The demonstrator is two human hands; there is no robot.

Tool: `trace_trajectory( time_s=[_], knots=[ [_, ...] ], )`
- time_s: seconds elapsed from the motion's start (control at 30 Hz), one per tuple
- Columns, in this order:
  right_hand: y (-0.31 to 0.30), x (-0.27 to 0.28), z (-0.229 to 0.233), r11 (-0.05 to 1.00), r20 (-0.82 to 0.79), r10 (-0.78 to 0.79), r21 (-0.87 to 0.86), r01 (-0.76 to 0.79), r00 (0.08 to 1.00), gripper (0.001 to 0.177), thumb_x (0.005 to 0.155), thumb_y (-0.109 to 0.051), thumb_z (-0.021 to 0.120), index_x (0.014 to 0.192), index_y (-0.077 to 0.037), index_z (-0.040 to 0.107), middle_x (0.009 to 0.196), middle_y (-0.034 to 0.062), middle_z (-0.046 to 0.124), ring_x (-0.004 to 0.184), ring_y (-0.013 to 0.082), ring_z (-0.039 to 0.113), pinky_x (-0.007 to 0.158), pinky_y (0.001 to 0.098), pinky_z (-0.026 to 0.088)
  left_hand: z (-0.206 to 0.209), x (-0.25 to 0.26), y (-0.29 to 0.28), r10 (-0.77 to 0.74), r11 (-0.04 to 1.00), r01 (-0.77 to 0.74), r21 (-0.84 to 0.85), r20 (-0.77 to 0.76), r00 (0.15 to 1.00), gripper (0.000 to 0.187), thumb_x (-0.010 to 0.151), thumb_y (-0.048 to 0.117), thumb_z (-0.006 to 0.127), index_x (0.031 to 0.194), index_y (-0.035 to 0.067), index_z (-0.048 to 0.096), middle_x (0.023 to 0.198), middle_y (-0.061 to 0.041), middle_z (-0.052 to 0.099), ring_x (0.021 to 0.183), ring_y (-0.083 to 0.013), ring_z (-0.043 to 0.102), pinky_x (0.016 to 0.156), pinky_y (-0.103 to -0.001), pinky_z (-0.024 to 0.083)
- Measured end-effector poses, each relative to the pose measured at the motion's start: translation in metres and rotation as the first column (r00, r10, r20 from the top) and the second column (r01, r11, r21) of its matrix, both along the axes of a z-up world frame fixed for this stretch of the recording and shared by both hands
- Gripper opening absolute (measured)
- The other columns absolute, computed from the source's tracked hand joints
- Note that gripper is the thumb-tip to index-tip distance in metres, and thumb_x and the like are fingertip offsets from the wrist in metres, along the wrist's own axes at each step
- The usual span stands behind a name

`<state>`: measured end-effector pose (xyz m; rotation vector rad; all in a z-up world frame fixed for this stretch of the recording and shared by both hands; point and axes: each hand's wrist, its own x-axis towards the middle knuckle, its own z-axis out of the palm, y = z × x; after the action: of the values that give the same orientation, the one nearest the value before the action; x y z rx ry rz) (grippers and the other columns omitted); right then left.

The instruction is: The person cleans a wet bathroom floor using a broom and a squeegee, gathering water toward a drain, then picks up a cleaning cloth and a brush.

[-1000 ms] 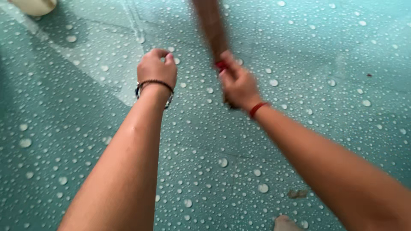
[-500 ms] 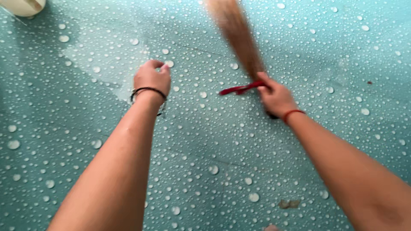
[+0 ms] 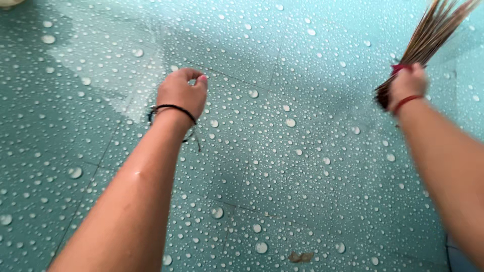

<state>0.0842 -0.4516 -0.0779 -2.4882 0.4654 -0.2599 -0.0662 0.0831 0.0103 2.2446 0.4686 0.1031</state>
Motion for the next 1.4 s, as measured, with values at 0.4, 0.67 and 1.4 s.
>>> trace_trajectory(
  time_s=[0.4, 0.67, 1.4],
  knots=[
    [0.138, -0.034, 0.073, 0.839, -0.080, -0.103, 0.529, 0.130, 0.991, 0.046, 0.080, -0.005, 0.050, 0.126, -0.006, 0.051, 0.104, 0.0080, 0.061, 0.081, 0.0173, 0.060, 0.069, 0.0328, 0.052, 0.017, -0.055, 0.069, 0.016, 0.996, -0.001, 0.091, -0.158, 0.987, 0.022, 0.080, 0.032, 0.065, 0.095, 0.018, 0.072, 0.098, -0.015, 0.066, 0.095, -0.0334, 0.061, 0.085, -0.041, 0.046],
    [0.293, -0.099, 0.059, 0.875, 0.213, 0.116, 0.441, -0.201, 0.970, 0.076, 0.064, -0.006, 0.073, 0.133, -0.008, 0.042, 0.114, 0.0076, 0.058, 0.092, 0.0159, 0.059, 0.075, 0.0289, 0.053, 0.048, -0.142, 0.179, 0.033, 0.975, -0.009, 0.222, -0.104, 0.994, 0.022, 0.084, 0.031, 0.064, 0.100, 0.018, 0.072, 0.097, -0.017, 0.066, 0.090, -0.0338, 0.062, 0.083, -0.042, 0.048],
    [0.639, -0.283, 0.174, 0.123, 0.133, 0.563, 0.963, -0.242, 0.816, 0.006, 0.074, -0.002, 0.055, 0.068, -0.002, 0.053, 0.062, 0.0102, 0.057, 0.057, 0.0229, 0.062, 0.054, 0.0341, 0.053, -0.017, -0.267, 0.198, 0.592, 0.080, -0.377, -0.923, -0.261, 0.763, 0.047, 0.081, 0.055, 0.050, 0.098, 0.013, 0.061, 0.066, 0.001, 0.063, 0.055, -0.0109, 0.057, 0.043, -0.028, 0.046]
  ],
)
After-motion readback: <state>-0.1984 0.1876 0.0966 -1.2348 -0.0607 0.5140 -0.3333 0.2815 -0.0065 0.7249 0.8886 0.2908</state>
